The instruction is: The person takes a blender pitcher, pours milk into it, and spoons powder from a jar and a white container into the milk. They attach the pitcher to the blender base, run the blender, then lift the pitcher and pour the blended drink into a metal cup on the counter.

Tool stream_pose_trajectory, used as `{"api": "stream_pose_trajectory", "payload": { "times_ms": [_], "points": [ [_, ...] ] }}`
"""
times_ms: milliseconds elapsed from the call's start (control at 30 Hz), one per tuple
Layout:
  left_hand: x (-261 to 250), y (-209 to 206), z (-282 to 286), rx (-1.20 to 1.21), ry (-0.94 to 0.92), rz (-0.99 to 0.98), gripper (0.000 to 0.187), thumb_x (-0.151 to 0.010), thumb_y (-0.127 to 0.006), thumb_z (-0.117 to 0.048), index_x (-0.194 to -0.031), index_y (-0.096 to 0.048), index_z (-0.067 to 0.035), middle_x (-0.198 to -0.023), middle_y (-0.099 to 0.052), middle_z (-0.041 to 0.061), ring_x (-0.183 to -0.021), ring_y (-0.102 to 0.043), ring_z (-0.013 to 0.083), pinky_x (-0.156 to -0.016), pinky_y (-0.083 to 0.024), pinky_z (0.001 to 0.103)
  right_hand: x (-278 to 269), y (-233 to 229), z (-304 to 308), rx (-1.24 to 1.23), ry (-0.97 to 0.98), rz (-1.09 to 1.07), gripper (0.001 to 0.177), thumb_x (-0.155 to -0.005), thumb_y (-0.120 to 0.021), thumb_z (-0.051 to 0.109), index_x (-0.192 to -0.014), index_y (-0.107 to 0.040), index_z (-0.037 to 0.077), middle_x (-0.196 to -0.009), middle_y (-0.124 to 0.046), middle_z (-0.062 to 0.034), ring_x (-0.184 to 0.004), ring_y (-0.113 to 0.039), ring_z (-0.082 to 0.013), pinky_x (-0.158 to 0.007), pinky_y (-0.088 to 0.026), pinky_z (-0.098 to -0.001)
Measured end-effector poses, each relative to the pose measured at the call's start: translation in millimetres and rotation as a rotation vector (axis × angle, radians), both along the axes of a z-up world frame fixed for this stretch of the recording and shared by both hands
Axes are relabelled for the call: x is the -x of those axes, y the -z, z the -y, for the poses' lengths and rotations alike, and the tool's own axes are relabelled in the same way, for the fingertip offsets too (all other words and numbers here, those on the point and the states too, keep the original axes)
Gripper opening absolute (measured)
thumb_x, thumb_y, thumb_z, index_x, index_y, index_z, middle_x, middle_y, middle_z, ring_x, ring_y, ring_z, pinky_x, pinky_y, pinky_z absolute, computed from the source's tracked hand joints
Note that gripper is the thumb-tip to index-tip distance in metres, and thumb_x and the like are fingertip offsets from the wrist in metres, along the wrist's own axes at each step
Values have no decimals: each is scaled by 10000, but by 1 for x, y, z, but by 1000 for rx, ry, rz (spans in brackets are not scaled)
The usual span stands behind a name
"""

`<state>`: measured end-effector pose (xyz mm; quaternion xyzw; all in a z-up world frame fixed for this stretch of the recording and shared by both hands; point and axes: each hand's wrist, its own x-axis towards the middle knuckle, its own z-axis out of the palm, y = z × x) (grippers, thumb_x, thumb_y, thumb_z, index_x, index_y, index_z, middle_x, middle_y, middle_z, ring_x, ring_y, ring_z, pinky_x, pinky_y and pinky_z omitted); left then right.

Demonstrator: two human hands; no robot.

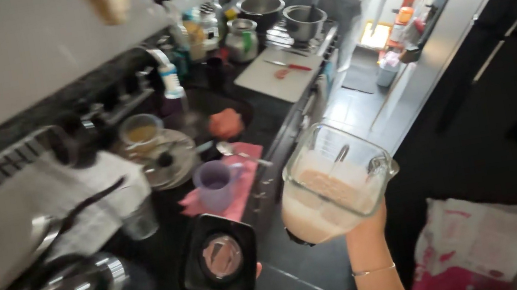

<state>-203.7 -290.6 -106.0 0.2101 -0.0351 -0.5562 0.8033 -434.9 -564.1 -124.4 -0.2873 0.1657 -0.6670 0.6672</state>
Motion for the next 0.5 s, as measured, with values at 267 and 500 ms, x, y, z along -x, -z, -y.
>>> {"api": "stream_pose_trajectory", "payload": {
  "times_ms": [267,500],
  "points": [
    [74,37,128,394,182,-146,733,-976,-345,-693,-1485,-444,-175,-1550,-469,217,-1369,-507,489,-971,-445,777,102,20,125,-18,64,-66,293,-1050,-540,250,-1245,-608,42,-1173,-695,-114,-1037,-681,-273,-914,-569,-419],
    [72,62,235,498,279,-114,841,-973,-327,-773,-1564,-334,-174,-1549,-413,252,-1367,-439,500,-1020,-389,771,98,41,239,-30,72,-74,238,-1058,-536,238,-1181,-630,57,-1109,-706,-95,-981,-691,-246,-866,-578,-398]
  ]
}}
